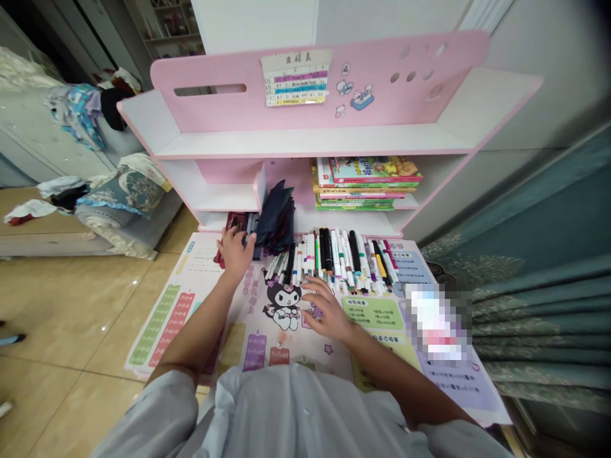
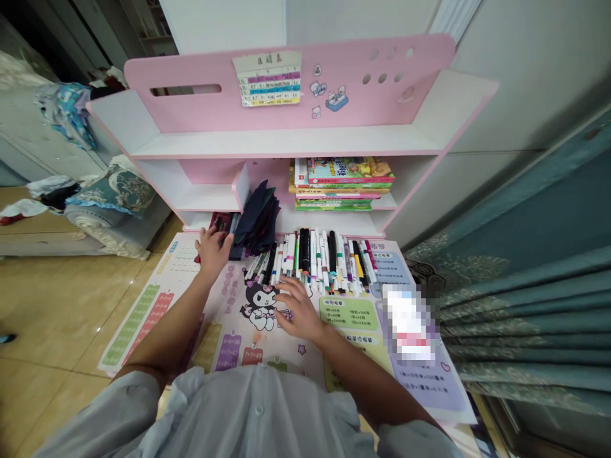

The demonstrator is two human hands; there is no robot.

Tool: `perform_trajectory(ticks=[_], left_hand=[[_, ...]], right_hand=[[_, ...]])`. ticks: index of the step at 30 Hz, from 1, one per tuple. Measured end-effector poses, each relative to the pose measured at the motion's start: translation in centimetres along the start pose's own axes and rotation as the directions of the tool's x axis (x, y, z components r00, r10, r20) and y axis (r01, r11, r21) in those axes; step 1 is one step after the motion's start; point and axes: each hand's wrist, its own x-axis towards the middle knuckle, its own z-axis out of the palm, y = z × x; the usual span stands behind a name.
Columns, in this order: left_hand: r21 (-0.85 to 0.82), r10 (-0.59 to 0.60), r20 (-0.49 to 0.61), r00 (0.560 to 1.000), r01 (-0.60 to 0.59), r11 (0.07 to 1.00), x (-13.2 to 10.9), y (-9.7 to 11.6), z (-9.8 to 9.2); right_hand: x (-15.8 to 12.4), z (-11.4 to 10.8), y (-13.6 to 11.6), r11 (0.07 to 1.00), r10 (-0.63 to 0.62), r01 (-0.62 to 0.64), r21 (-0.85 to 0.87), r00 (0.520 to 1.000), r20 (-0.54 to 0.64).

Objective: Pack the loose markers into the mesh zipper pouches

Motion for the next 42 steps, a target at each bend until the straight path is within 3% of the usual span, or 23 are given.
perform_trajectory(ticks=[8, 15, 22, 26, 30, 36, 42], left_hand=[[-0.005, -0.038, 0.132, 0.990, 0.039, 0.999, 3.0, 2.8, 1.4], [-0.030, -0.102, 0.112, 0.989, 0.106, 0.994, 3.3, 3.4, 1.8], [-0.115, -0.109, 0.091, 0.990, 0.119, 0.986, 3.4, 4.0, 0.6], [-0.162, -0.062, 0.050, 0.997, 0.069, 0.984, 1.8, 4.3, -1.4], [-0.190, 0.064, -0.028, 0.998, -0.069, 0.979, -1.4, 3.4, -4.3], [-0.154, 0.226, -0.007, 0.974, -0.224, 0.962, -6.3, -0.4, -7.6], [-0.196, 0.388, 0.052, 0.920, -0.371, 0.908, -9.5, -4.1, -8.9]], right_hand=[[0.2, -0.5, -0.1, 1.000, 0.000, 0.000, 0.002, 1.000, 0.004], [0.4, -0.8, -0.2, 1.000, -0.021, 0.021, -0.006, 1.000, -0.020], [0.4, -0.7, -0.3, 1.000, -0.021, 0.021, -0.001, 0.999, -0.026], [0.4, -0.7, -0.2, 1.000, -0.017, 0.017, -0.003, 0.999, -0.034], [0.3, -0.7, -0.1, 1.000, -0.004, 0.004, -0.003, 0.999, -0.047], [0.4, -1.3, -0.2, 0.998, 0.055, -0.058, -0.022, 0.993, -0.104], [0.4, -1.6, 0.1, 0.990, 0.059, -0.091, -0.107, 0.961, -0.270]])
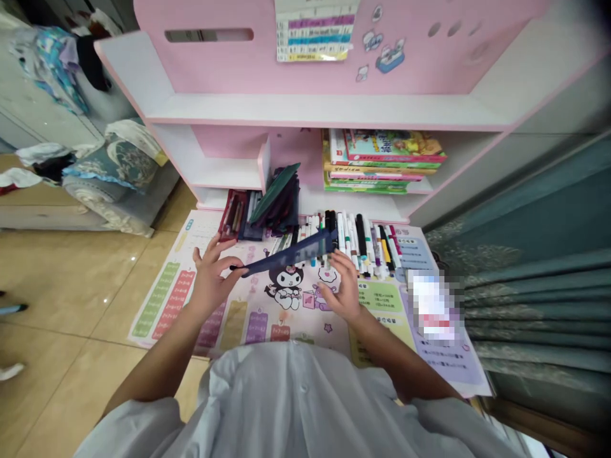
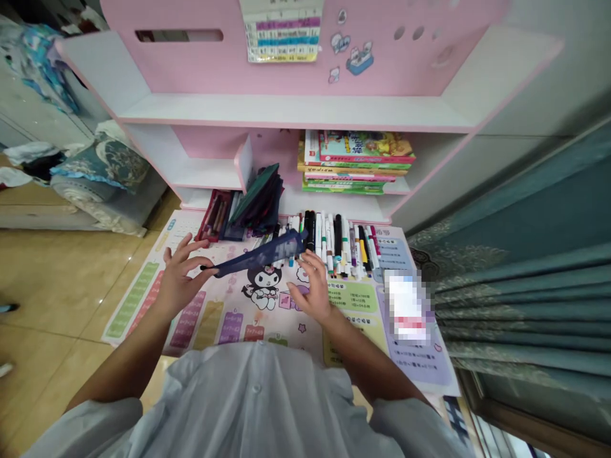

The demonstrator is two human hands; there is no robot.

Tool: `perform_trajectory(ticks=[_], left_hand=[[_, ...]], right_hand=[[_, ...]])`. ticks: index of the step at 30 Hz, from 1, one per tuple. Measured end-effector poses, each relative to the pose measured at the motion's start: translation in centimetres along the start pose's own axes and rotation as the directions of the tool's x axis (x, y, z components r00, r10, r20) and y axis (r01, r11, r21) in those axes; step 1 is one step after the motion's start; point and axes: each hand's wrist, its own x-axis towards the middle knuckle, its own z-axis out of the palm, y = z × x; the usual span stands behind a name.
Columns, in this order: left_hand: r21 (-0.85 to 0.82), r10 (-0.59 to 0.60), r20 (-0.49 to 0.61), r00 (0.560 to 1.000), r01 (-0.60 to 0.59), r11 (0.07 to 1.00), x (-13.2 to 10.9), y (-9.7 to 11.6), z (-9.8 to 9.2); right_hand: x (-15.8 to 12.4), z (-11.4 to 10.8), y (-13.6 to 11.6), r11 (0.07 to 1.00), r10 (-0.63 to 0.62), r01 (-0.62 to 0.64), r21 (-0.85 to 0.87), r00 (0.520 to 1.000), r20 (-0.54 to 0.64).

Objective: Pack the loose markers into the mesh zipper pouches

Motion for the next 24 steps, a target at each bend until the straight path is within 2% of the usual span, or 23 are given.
perform_trajectory(ticks=[2, 4, 8, 11, 17, 24], left_hand=[[-0.004, 0.032, 0.013, 0.999, -0.032, 0.999, -0.9, -0.7, -0.1], [0.007, 0.047, 0.032, 0.998, -0.048, 0.999, -1.5, -1.3, -0.1], [0.037, 0.061, 0.073, 0.995, -0.064, 0.997, -1.9, -2.1, 0.5], [0.040, 0.068, 0.079, 0.995, -0.071, 0.997, -1.9, -2.6, 1.1], [0.029, 0.048, 0.101, 0.994, -0.051, 0.998, -1.8, -3.6, 2.1], [0.031, 0.084, 0.097, 0.992, -0.087, 0.996, -1.6, -4.4, 2.6]], right_hand=[[0.0, 0.0, 0.0, 1.000, 0.026, -0.026, -0.001, 0.999, -0.047], [0.0, -0.1, -0.1, 0.999, 0.050, -0.051, -0.007, 0.998, -0.028], [-0.1, -0.2, 0.1, 0.999, 0.047, -0.051, 0.016, 0.978, 0.202], [-0.5, -0.1, 0.4, 0.998, 0.034, -0.048, 0.040, 0.955, 0.293], [-0.7, 0.0, 1.2, 0.996, 0.073, -0.087, 0.025, 0.935, 0.348], [-0.3, -0.4, 1.6, 0.998, 0.051, -0.059, 0.013, 0.941, 0.333]])
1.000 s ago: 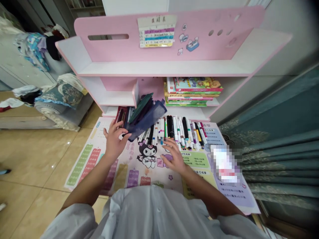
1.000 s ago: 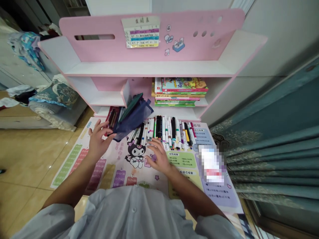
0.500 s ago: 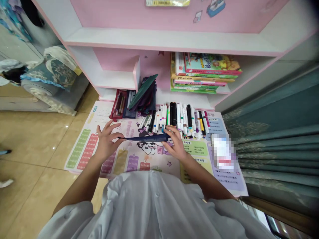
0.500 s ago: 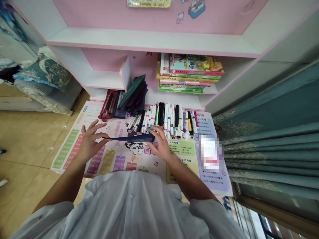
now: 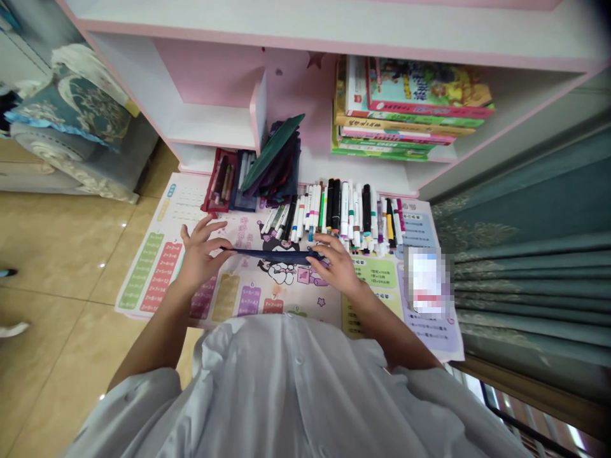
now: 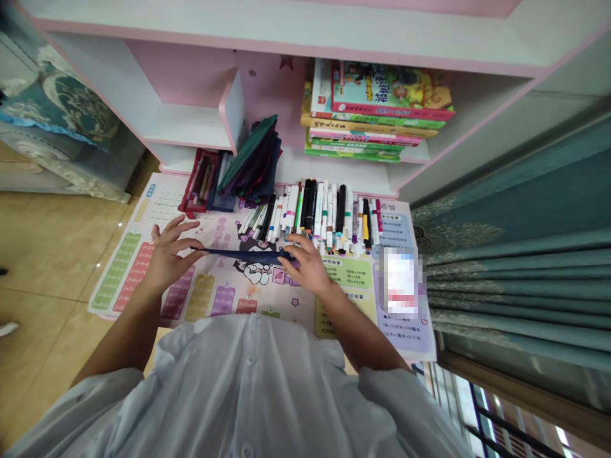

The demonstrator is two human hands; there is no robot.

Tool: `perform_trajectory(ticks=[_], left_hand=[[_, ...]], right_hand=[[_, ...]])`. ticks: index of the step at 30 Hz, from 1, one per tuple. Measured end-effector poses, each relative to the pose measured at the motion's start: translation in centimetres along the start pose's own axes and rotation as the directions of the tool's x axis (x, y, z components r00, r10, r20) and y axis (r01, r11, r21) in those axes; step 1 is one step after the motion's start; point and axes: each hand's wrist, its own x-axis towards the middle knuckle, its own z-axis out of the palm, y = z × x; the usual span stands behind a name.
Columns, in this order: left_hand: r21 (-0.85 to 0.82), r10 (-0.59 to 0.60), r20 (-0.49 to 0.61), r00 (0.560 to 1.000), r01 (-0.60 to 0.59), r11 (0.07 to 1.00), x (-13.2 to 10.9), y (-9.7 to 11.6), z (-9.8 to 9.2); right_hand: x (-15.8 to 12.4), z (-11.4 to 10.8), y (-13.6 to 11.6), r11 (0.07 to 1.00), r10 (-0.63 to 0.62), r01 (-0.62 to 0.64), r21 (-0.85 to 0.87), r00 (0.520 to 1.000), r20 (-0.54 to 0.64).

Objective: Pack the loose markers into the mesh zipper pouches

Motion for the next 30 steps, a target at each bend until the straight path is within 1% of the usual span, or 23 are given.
perform_trajectory(ticks=[3, 5, 6, 10, 12, 14, 16, 19, 22, 27, 30], left_hand=[[0.027, 0.010, -0.016, 1.000, -0.009, 1.000, 0.5, 0.9, 0.2], [0.038, 0.029, -0.034, 0.999, -0.027, 0.999, 1.1, 2.5, 0.5], [0.038, 0.042, -0.026, 0.999, -0.041, 0.998, 1.4, 3.6, 0.8], [0.012, 0.108, 0.078, 0.991, -0.110, 0.994, 3.0, 8.4, 2.6], [-0.008, 0.119, 0.142, 0.983, -0.119, 0.993, 3.7, 10.5, 3.7], [-0.026, 0.125, 0.196, 0.973, -0.122, 0.992, 4.3, 12.0, 4.7], [-0.039, 0.112, 0.235, 0.965, -0.106, 0.994, 4.7, 13.0, 5.4], [-0.062, 0.088, 0.272, 0.958, -0.073, 0.995, 5.0, 13.9, 6.0], [-0.098, 0.080, 0.297, 0.952, -0.054, 0.994, 5.0, 14.1, 6.3], [-0.164, 0.057, 0.275, 0.960, -0.012, 0.986, 5.0, 13.6, 6.7], [-0.198, 0.046, 0.295, 0.954, 0.014, 0.980, 5.0, 13.3, 6.6]], right_hand=[[0.1, -0.1, -0.2, 1.000, 0.000, 0.000, 0.014, 1.000, -0.005], [0.1, 0.0, -0.2, 0.999, -0.005, 0.006, 0.037, 1.000, -0.013], [0.1, 0.0, -0.2, 0.999, -0.009, 0.010, 0.050, 1.000, -0.017], [-0.1, 0.1, -0.4, 0.996, -0.009, 0.011, 0.093, 1.000, -0.015], [-0.1, 0.0, -0.6, 0.994, 0.009, -0.008, 0.105, 1.000, -0.006], [-0.2, -0.1, -0.7, 0.994, 0.035, -0.036, 0.106, 0.999, 0.012], [-0.2, -0.2, -0.8, 0.994, 0.047, -0.050, 0.101, 0.998, 0.033], [-0.2, -0.2, -0.8, 0.992, 0.026, -0.031, 0.122, 0.999, 0.041], [-0.3, -0.1, -0.7, 0.990, 0.016, -0.022, 0.140, 0.999, 0.044], [-0.1, -0.2, -0.8, 0.990, 0.054, -0.063, 0.126, 0.995, 0.079], [0.0, -0.2, -0.8, 0.990, 0.051, -0.061, 0.125, 0.996, 0.079]])
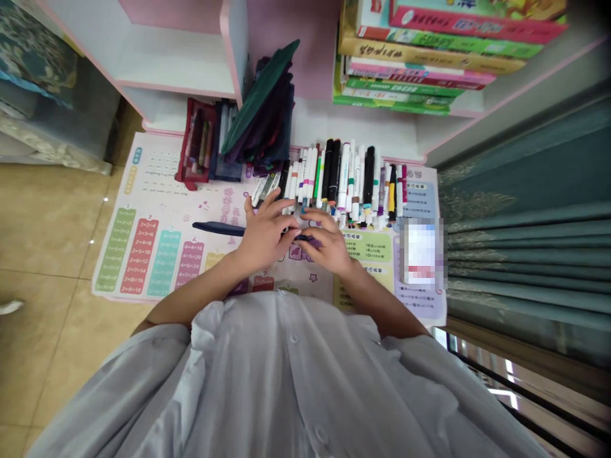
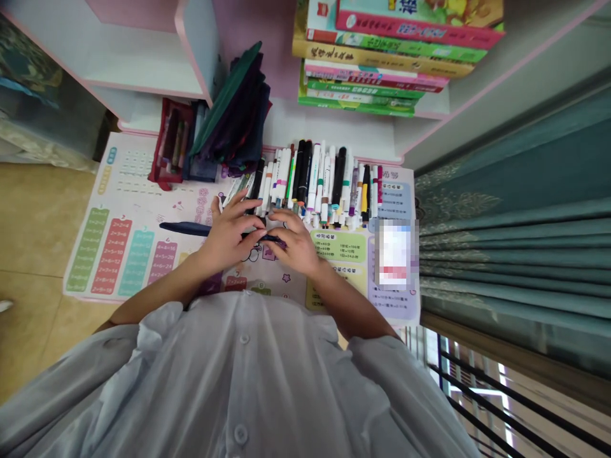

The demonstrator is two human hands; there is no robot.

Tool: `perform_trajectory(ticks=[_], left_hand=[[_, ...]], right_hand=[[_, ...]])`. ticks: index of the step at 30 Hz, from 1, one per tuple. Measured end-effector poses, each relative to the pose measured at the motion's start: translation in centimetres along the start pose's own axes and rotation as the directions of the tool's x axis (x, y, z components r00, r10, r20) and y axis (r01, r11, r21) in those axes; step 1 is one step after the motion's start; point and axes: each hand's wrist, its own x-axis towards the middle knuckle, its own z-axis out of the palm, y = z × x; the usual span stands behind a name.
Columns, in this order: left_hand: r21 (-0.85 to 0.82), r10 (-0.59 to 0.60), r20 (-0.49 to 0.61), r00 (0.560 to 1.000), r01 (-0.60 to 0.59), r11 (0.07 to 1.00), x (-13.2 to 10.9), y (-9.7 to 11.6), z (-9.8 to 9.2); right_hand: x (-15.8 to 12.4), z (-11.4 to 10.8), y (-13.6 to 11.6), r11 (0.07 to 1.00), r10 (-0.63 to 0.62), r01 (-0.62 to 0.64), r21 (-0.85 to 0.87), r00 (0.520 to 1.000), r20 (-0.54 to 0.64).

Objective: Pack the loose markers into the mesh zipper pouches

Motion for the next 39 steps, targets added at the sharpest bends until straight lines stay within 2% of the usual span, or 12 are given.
perform_trajectory(ticks=[4, 7, 13, 15, 18, 21, 24, 27, 31, 34, 39], left_hand=[[-0.037, 0.003, 0.057, 0.998, -0.001, 0.999, 0.0, -0.3, -0.6], [-0.051, 0.009, 0.085, 0.996, -0.004, 0.999, 0.1, -0.7, -0.9], [-0.002, 0.100, 0.022, 0.995, -0.100, 0.995, 0.4, -1.2, -0.8], [0.008, 0.076, 0.038, 0.996, -0.077, 0.997, 0.5, -1.1, -0.8], [-0.017, 0.031, 0.118, 0.993, -0.029, 0.999, 0.7, -0.8, -0.8], [-0.029, 0.033, 0.131, 0.991, -0.030, 0.999, 0.7, -0.7, -1.0], [-0.006, 0.114, 0.094, 0.989, -0.114, 0.993, 0.6, -1.0, -1.2], [-0.001, 0.188, 0.112, 0.976, -0.189, 0.982, 0.5, -1.2, -1.3], [-0.035, 0.137, 0.142, 0.980, -0.133, 0.990, 0.7, -1.2, -1.1], [-0.073, 0.092, 0.157, 0.983, -0.081, 0.994, 1.2, -0.9, -0.8], [-0.113, 0.088, 0.186, 0.979, -0.068, 0.991, 1.5, -0.8, -0.7]], right_hand=[[0.0, 0.0, 0.0, 0.999, -0.040, 0.040, -0.006, 0.999, -0.015], [0.0, 0.0, 0.0, 1.000, -0.023, 0.023, -0.011, 1.000, -0.008], [0.0, -0.1, -0.1, 1.000, 0.023, -0.023, -0.003, 1.000, 0.009], [0.0, -0.1, -0.1, 1.000, 0.003, -0.003, -0.005, 1.000, -0.003], [-0.1, 0.1, -0.1, 0.999, -0.049, 0.049, 0.007, 0.998, -0.028], [-0.1, 0.1, -0.1, 1.000, -0.020, 0.020, 0.011, 1.000, -0.018], [-0.1, 0.1, -0.1, 1.000, 0.019, -0.019, 0.010, 1.000, 0.016], [-0.1, 0.0, 0.0, 1.000, 0.003, -0.004, 0.017, 0.999, 0.037], [-0.1, 0.1, 0.0, 0.999, -0.023, 0.023, 0.043, 1.000, 0.007], [0.0, 0.1, 0.0, 0.999, 0.001, -0.002, 0.037, 0.999, 0.036], [0.0, 0.0, -0.1, 1.000, 0.015, -0.016, 0.011, 0.998, 0.064]])
